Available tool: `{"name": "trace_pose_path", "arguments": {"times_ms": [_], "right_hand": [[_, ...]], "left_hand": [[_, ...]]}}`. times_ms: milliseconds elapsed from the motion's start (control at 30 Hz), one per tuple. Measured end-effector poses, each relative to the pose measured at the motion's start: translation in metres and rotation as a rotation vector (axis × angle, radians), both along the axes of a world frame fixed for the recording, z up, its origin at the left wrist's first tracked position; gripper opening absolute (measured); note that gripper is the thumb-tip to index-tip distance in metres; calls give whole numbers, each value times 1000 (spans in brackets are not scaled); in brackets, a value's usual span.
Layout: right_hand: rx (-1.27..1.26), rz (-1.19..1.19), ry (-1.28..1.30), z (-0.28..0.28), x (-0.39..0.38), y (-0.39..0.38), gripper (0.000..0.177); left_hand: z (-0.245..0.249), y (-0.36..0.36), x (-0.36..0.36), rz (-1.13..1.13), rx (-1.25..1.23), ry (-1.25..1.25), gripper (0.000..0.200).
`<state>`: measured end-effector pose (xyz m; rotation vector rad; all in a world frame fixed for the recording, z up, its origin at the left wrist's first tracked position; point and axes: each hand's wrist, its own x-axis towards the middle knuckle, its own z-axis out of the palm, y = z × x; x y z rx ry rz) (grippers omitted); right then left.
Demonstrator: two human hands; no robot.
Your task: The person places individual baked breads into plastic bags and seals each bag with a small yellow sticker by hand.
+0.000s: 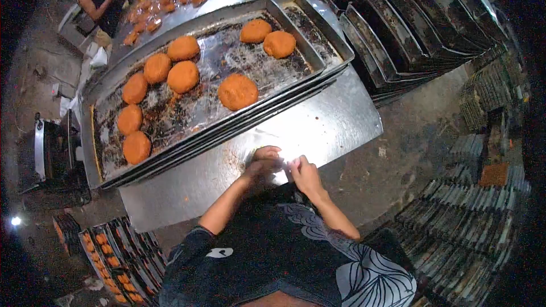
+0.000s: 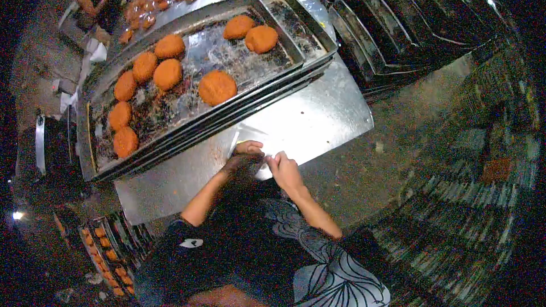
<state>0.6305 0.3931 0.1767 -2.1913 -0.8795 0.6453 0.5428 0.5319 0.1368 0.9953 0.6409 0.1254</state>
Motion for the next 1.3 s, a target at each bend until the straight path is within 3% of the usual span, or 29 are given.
{"name": "trace_pose_path", "arguments": {"times_ms": [100, 133, 200, 233, 267, 333, 400, 433, 467, 500, 533, 600, 633, 667, 700, 733, 767, 800, 867, 933, 967, 1000, 1033, 1067, 1133, 1233, 1300], "right_hand": [[121, -163, 199, -6, -9, -5, 17], [114, -168, 197, -11, -10, -4, 17], [125, -48, 232, -13, -11, 1, 18], [48, -82, 650, 14, -8, 11, 22], [11, 40, 788, 46, 5, 21, 23], [524, -291, 1706, 64, 16, 54, 33], [827, -150, 1228, 99, 11, 93, 49], [1152, 68, 1416, 108, 3, 111, 55], [1285, 170, 1708, 123, -10, 119, 61], [1178, 294, 1847, 122, -24, 125, 58], [1057, 418, 1980, 118, -39, 127, 56], [719, 418, 1594, 104, -63, 138, 48], [560, 615, 732, 99, -45, 148, 48], [454, 623, 45, 144, -33, 152, 48], [502, 332, -529, 133, -28, 178, 46], [203, 195, -706, 111, -12, 198, 48], [-217, 625, -616, 147, 1, 199, 55], [-125, 349, -551, 91, 25, 230, 62], [32, 377, -398, 88, 41, 238, 60], [482, 333, -367, 104, 16, 214, 67], [736, 369, -476, 129, -16, 196, 75], [733, 401, -558, 159, -47, 172, 76], [866, 567, -648, 167, -60, 166, 76], [802, 610, -769, 179, -73, 155, 76], [843, 496, -898, 184, -74, 155, 69], [807, 533, -774, 178, -64, 126, 68], [868, 411, -798, 177, -58, 118, 72]], "left_hand": [[3, -15, -3, -301, 412, 41, 15], [4, -16, -4, -305, 405, 37, 15], [12, -16, -5, -20, 554, -147, 13], [53, -16, -4, 92, 775, -77, 9], [70, -19, -4, 98, 780, -83, 9], [94, -26, -8, 174, 1126, -218, 7], [112, -16, -8, 449, 1440, -239, 3], [129, -9, -16, 505, 1004, -144, 13], [127, 3, -12, 719, 571, -376, 31], [140, 16, -14, 881, 296, -474, 39], [158, 32, -35, 799, -161, -697, 35], [154, 65, -75, 574, -91, -621, 28], [149, 74, -83, 733, -32, -637, 25], [147, 83, -90, 893, 27, -655, 22], [159, 87, -97, 1056, -57, -643, 18], [165, 92, -107, 1103, -78, -720, 21], [175, 91, -117, 1128, -92, -763, 22], [184, 93, -126, 1148, -102, -807, 23], [195, 95, -140, 1227, -112, -892, 23], [182, 111, -157, 1232, -187, -1019, 24], [177, 117, -156, 1294, -249, -1047, 27], [176, 116, -149, 1282, -253, -1045, 27], [174, 110, -135, 1233, -163, -1065, 38], [172, 103, -119, 1176, -79, -1080, 51], [181, 81, -89, 1151, 157, -978, 58], [197, 66, -72, 1008, 235, -837, 56], [186, 54, -61, 863, 254, -827, 53]]}}
